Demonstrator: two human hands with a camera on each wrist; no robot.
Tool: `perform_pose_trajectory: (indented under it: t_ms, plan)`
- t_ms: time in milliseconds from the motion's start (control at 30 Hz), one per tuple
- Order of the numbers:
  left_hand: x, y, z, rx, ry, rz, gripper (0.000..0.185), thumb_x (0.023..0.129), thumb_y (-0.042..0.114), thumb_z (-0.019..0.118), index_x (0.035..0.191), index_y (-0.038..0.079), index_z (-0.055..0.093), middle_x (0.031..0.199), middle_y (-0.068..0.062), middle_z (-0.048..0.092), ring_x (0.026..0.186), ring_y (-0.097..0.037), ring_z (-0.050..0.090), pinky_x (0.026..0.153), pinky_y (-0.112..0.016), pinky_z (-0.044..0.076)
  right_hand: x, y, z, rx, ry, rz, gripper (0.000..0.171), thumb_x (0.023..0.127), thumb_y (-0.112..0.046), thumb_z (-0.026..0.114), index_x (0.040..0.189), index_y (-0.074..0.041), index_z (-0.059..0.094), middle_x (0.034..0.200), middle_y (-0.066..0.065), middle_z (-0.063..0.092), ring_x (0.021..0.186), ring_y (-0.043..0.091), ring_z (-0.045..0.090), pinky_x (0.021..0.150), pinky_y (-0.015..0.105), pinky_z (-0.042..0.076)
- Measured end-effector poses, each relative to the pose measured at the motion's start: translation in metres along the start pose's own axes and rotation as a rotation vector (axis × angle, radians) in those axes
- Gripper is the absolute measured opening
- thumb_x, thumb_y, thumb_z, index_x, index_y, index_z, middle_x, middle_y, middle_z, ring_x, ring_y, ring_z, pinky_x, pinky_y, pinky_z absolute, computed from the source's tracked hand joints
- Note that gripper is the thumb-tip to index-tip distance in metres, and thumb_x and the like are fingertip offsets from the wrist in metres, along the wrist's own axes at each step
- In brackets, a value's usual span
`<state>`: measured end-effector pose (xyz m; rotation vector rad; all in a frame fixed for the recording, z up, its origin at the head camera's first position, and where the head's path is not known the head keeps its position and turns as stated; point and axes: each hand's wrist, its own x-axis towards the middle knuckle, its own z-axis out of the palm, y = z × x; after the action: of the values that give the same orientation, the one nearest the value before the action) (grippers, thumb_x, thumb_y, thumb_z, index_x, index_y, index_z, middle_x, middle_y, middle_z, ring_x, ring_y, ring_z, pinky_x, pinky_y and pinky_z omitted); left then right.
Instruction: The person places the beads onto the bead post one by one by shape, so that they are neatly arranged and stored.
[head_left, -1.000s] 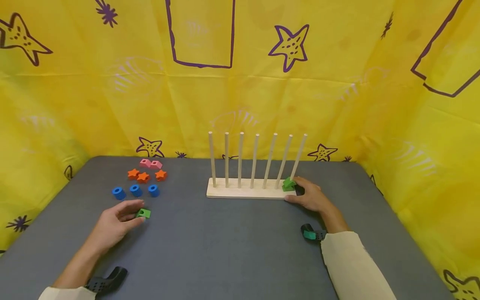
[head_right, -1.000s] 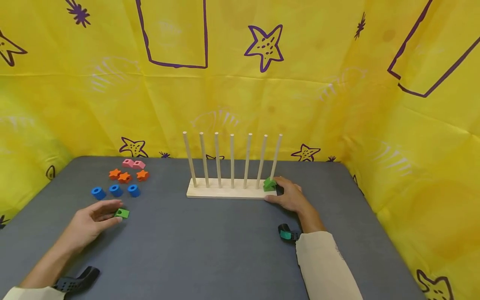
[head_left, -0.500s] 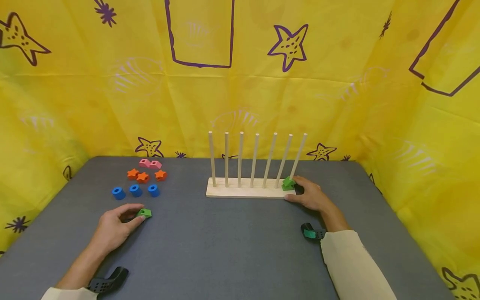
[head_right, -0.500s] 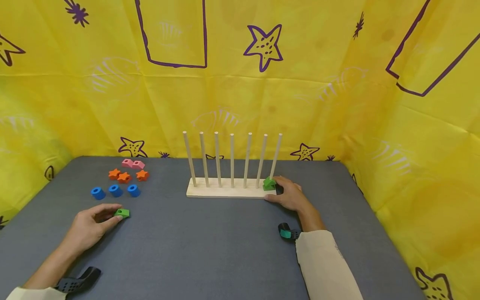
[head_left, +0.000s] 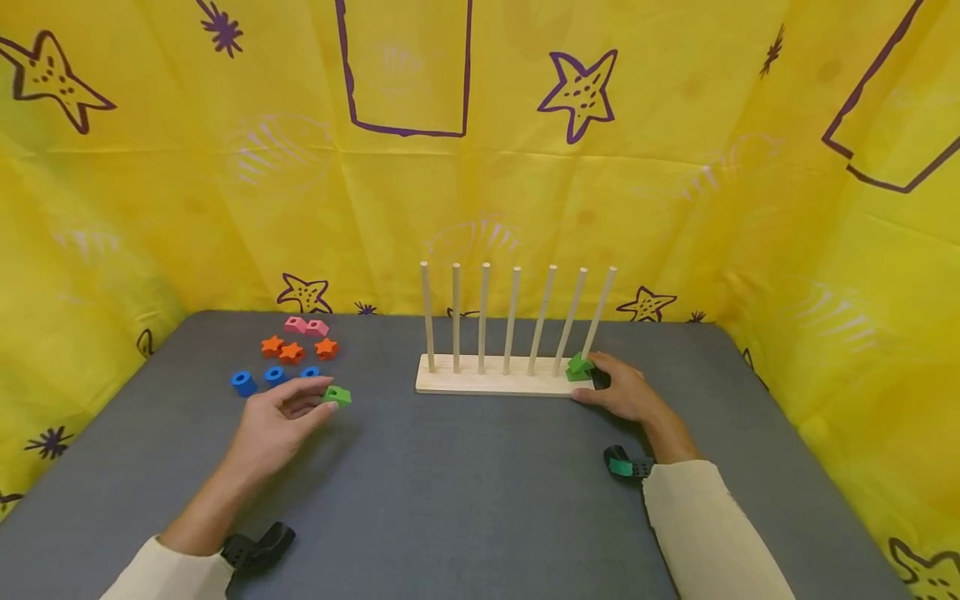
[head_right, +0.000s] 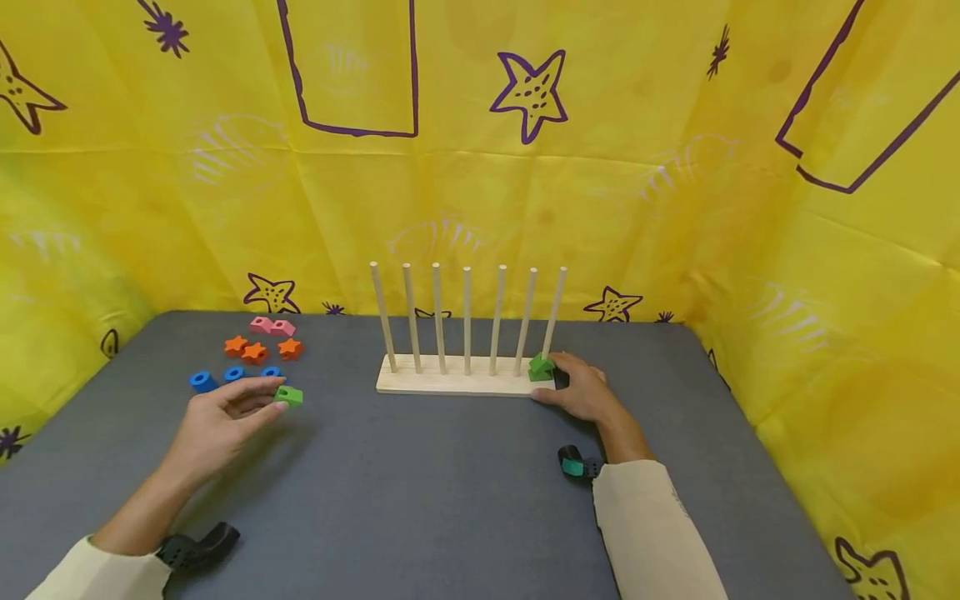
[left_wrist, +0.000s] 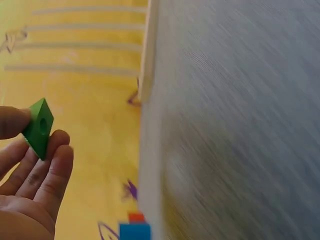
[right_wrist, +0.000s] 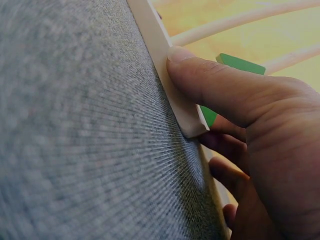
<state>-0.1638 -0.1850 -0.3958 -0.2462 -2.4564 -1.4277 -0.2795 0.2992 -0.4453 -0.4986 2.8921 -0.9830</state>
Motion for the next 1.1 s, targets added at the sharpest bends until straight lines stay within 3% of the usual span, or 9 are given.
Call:
perform_pose_trajectory:
  t_ms: [233, 367, 767, 1100]
  plan:
    - [0.021, 0.035, 0.012, -0.057, -0.031, 0.021, 0.033, 0.087, 0.01, 0.073, 0.117, -0.002, 0.066, 0.102, -0.014, 0.068, 0.087, -0.01, 0.066, 0.074, -0.019, 0.052, 0.003, -0.002, 0.0, 0.005, 0.004, 0.007, 0.079, 0.082, -0.044, 0.075, 0.143, -0.004, 0.045, 0.144, 0.02, 0.042, 0.134, 0.041, 0.032, 0.105, 0.065, 0.018]
    - [0.035, 0.053, 0.022, -0.098, -0.04, 0.073, 0.03, 0.087, 0.004, 0.072, 0.116, -0.002, 0.066, 0.103, -0.014, 0.067, 0.088, -0.013, 0.066, 0.076, -0.02, 0.052, 0.007, -0.003, -0.002, 0.006, 0.009, -0.01, 0.079, 0.082, -0.046, 0.074, 0.143, -0.004, 0.045, 0.144, 0.021, 0.042, 0.134, 0.041, 0.032, 0.104, 0.066, 0.014]
    - [0.071, 0.116, 0.069, -0.257, -0.074, 0.233, 0.03, 0.085, -0.004, 0.071, 0.114, -0.006, 0.065, 0.101, -0.014, 0.068, 0.091, -0.022, 0.066, 0.079, -0.026, 0.053, 0.001, 0.0, -0.001, 0.005, 0.007, -0.026, 0.075, 0.082, -0.042, 0.076, 0.14, -0.002, 0.049, 0.141, 0.021, 0.045, 0.131, 0.042, 0.036, 0.104, 0.066, 0.016]
    - [0.106, 0.172, 0.114, -0.42, -0.079, 0.284, 0.03, 0.089, -0.002, 0.067, 0.118, -0.007, 0.062, 0.104, -0.015, 0.066, 0.095, -0.024, 0.064, 0.083, -0.031, 0.052, 0.001, 0.0, 0.0, 0.015, 0.017, -0.028, 0.074, 0.082, -0.039, 0.077, 0.139, -0.001, 0.049, 0.14, 0.022, 0.046, 0.131, 0.042, 0.037, 0.105, 0.062, 0.022]
